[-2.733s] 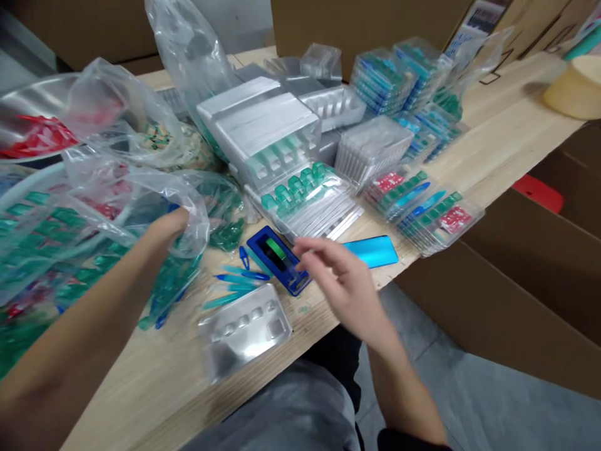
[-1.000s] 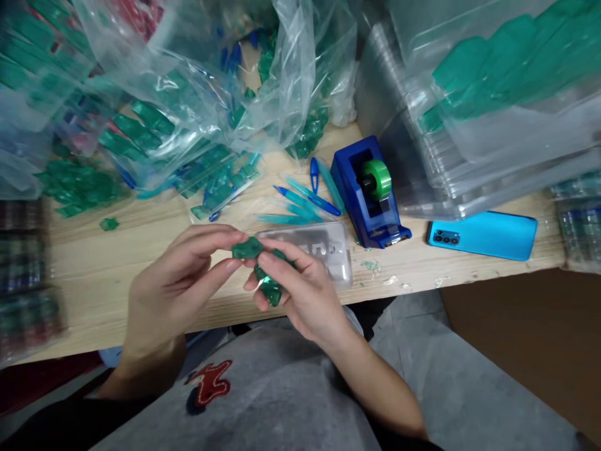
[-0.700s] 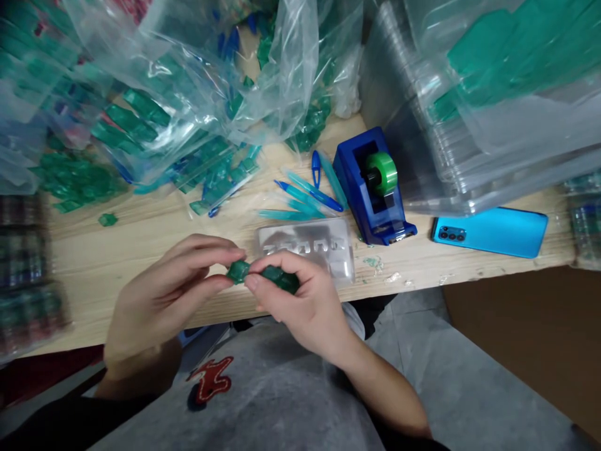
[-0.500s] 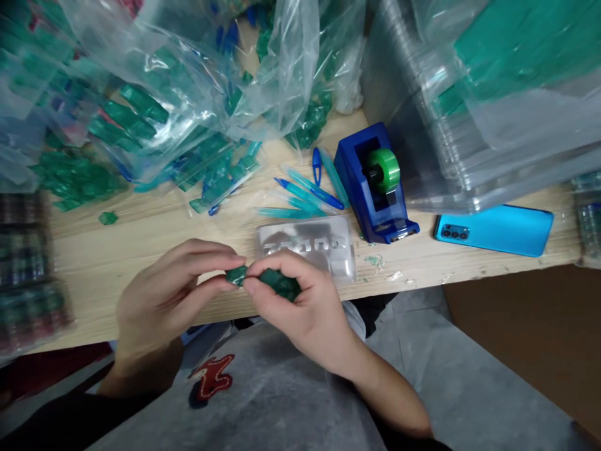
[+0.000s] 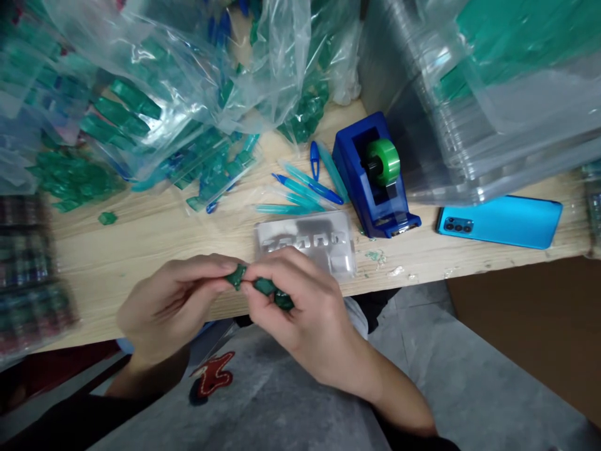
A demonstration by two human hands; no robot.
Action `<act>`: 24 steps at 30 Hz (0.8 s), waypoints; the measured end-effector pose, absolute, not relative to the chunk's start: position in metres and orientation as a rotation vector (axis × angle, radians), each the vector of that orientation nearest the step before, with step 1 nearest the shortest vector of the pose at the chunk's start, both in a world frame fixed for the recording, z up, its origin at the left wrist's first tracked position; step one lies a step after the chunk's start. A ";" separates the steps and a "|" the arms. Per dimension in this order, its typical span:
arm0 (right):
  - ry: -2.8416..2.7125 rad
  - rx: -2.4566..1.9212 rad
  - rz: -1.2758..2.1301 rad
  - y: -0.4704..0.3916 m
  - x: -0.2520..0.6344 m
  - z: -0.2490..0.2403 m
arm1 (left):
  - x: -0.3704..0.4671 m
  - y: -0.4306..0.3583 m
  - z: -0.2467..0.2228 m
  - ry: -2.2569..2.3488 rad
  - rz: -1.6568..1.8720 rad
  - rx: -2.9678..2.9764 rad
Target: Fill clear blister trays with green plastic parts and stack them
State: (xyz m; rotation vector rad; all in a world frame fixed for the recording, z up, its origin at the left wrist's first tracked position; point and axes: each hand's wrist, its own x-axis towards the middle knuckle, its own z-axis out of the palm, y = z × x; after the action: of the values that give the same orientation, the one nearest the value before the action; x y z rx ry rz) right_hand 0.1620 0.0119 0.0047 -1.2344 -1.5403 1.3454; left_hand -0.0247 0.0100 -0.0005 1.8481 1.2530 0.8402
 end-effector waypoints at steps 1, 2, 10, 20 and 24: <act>-1.573 -1.234 1.340 0.011 0.163 0.004 | -0.024 0.010 0.001 1.259 0.806 1.878; -1.599 -1.232 1.335 0.011 0.165 0.004 | -0.024 0.010 0.002 1.260 0.760 1.910; -1.662 -1.259 1.201 0.007 0.156 -0.002 | -0.024 0.011 0.006 1.186 0.551 2.324; -1.564 -1.259 1.101 0.009 0.148 -0.001 | -0.012 0.011 0.010 1.365 0.518 2.219; -1.508 -1.280 1.153 0.010 0.151 0.002 | -0.012 0.000 0.006 1.555 0.766 2.104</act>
State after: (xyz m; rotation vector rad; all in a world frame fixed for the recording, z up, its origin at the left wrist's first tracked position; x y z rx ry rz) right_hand 0.1509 0.0096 0.0018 -1.2800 -1.5083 1.1529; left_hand -0.0122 0.0001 0.0058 2.1038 1.5546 0.7656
